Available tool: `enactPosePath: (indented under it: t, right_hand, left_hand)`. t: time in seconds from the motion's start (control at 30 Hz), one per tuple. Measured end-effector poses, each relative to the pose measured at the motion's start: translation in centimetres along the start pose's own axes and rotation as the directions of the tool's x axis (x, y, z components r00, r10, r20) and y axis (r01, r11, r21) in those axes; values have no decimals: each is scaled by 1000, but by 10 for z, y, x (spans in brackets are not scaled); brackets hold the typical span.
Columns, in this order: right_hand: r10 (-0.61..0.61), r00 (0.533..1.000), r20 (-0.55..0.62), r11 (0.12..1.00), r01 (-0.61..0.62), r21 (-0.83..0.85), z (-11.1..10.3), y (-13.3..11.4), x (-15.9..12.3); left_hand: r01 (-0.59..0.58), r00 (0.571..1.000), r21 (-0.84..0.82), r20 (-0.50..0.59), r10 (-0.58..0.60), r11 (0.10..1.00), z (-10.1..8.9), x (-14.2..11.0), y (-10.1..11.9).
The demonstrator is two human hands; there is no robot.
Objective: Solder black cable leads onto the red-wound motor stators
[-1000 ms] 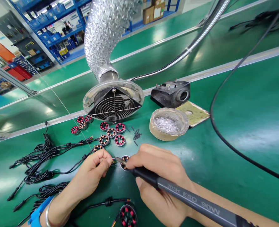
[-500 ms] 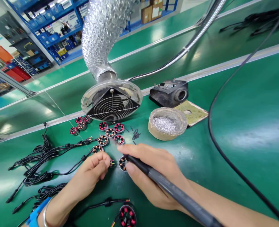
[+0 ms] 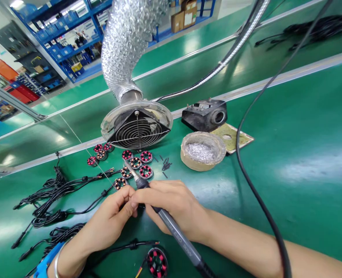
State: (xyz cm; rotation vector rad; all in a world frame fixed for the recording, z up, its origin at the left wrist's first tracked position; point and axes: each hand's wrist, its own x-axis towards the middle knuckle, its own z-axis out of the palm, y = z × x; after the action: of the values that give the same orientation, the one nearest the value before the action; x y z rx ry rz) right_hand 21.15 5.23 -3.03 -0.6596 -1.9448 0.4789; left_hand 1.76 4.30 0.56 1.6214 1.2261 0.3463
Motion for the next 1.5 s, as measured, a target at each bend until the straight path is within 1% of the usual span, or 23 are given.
enactPosePath:
  t: [0.07,0.13,0.2,0.27,0.37,0.4,0.47,0.6,0.77,0.9,0.97,1.13,1.23,1.4,1.5]
  right_hand:
    - [24,999,24,1000,-24,0,0,-1,-2]
    - [46,997,60,999,-47,15,1,0,-4]
    - [51,996,66,998,-53,23,4,0,-6]
    - [46,998,43,999,-47,20,6,-1,-6]
    - [35,999,-2,999,-35,4,7,-3,-4]
    - [33,999,-12,999,-33,2,7,-3,-4]
    - [34,999,-19,999,-34,6,6,-4,-3]
    - [86,996,16,996,-86,30,5,-4,-4]
    - [143,988,51,988,-146,56,8,-3,-4]
    - [222,975,1,975,-222,18,10,-4,-3]
    - [243,970,-25,970,-242,17,10,-5,-2]
    - [214,976,-36,976,-213,45,6,-6,-4]
    - [187,981,-40,981,-185,57,-4,-6,-7]
    - [179,981,77,984,-179,-11,-33,-15,-10]
    - [199,977,77,979,-202,37,-43,-23,-8]
  left_hand:
    - [9,1000,-39,11,-9,999,0,0,-1]
    - [31,999,-127,25,-28,991,1,1,-3]
    - [71,997,-222,42,-63,973,3,2,-4]
    - [142,989,-316,81,-123,938,4,4,-3]
    - [275,961,-420,154,-230,865,4,7,1]
    - [306,952,-442,161,-261,843,5,8,3]
    - [335,942,-470,138,-307,817,5,8,5]
    - [333,937,-482,74,-341,810,8,8,4]
    - [322,938,-470,44,-343,821,10,8,2]
    - [319,936,-480,26,-350,818,10,9,1]
    - [319,934,-487,15,-357,813,11,9,1]
    - [303,939,-472,-3,-345,828,13,9,1]
    - [292,943,-462,-9,-334,838,13,8,1]
    - [274,949,-439,-23,-315,856,13,7,-1]
    - [280,947,-434,-20,-320,856,14,7,-2]
